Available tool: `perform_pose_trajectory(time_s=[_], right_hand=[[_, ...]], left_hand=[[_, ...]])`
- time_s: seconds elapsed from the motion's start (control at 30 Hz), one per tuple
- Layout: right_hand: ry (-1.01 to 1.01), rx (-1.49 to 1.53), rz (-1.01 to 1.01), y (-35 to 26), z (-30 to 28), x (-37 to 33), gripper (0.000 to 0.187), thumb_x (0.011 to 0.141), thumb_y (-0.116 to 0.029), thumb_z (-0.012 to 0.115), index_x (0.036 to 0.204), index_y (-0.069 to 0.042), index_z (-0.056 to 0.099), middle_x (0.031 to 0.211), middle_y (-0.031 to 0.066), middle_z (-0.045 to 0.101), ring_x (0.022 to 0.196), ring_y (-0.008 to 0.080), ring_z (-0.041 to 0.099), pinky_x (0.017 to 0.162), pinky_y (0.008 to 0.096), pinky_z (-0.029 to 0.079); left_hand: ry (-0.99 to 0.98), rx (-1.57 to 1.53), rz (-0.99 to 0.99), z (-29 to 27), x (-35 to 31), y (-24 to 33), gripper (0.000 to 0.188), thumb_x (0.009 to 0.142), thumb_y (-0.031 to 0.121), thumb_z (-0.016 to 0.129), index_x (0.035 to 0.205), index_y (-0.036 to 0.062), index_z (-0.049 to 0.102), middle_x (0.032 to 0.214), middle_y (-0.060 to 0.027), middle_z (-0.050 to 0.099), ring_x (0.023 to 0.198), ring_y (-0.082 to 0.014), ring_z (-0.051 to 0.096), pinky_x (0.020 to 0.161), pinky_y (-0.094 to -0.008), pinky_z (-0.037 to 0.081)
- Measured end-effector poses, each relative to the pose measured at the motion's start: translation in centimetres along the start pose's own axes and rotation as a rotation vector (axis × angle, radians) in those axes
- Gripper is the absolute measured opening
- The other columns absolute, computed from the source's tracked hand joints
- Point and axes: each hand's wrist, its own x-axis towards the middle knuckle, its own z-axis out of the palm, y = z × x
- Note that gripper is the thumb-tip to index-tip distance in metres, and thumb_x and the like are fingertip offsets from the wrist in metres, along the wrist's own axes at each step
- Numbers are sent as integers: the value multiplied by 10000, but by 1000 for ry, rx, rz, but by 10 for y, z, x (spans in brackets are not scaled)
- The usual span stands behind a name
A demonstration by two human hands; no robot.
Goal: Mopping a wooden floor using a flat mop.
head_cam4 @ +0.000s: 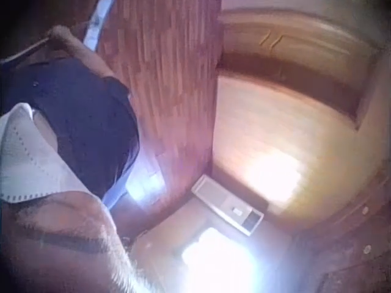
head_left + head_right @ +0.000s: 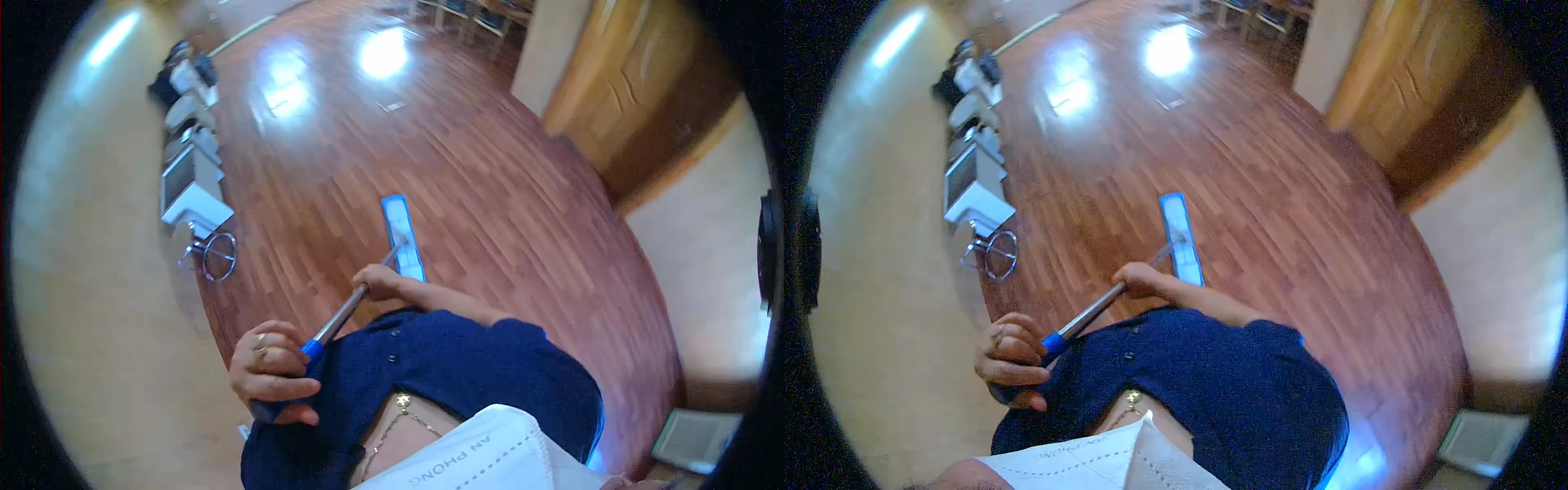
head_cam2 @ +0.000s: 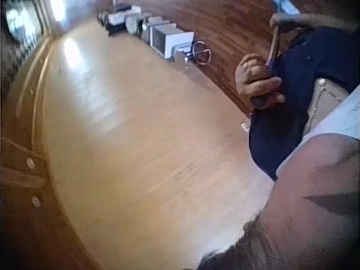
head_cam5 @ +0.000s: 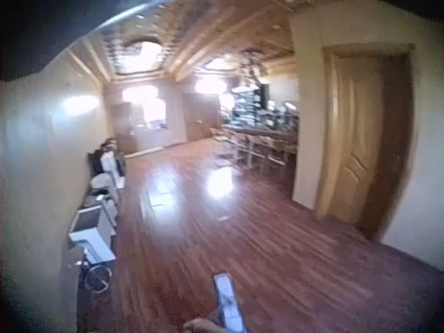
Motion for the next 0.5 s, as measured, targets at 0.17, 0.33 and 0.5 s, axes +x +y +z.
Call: perform_pose_trajectory(time_s=[0.17,0.33,0.5], right_hand=[[51,-73,111,13,-27,2,87,574,-92,620,654,-123,606,713,145,622,721,369,617,615,471,476],[402,-73,166,67,-50,-45,116,642,-189,686,650,-113,599,700,133,622,718,351,625,615,462,487],[502,-242,564,76,-81,-135,121,723,-198,634,657,-108,587,709,123,620,731,355,619,638,461,492]], left_hand=[[4,-22,7,-3,0,-21,334,685,375,815,797,83,698,685,-38,579,636,-200,603,607,-362,476],[-94,-214,12,4,24,-89,322,696,377,793,785,81,704,681,-50,580,645,-223,614,612,-368,466],[-164,-477,129,49,59,-144,281,666,328,795,735,74,698,679,-52,581,681,-245,614,624,-362,455]])
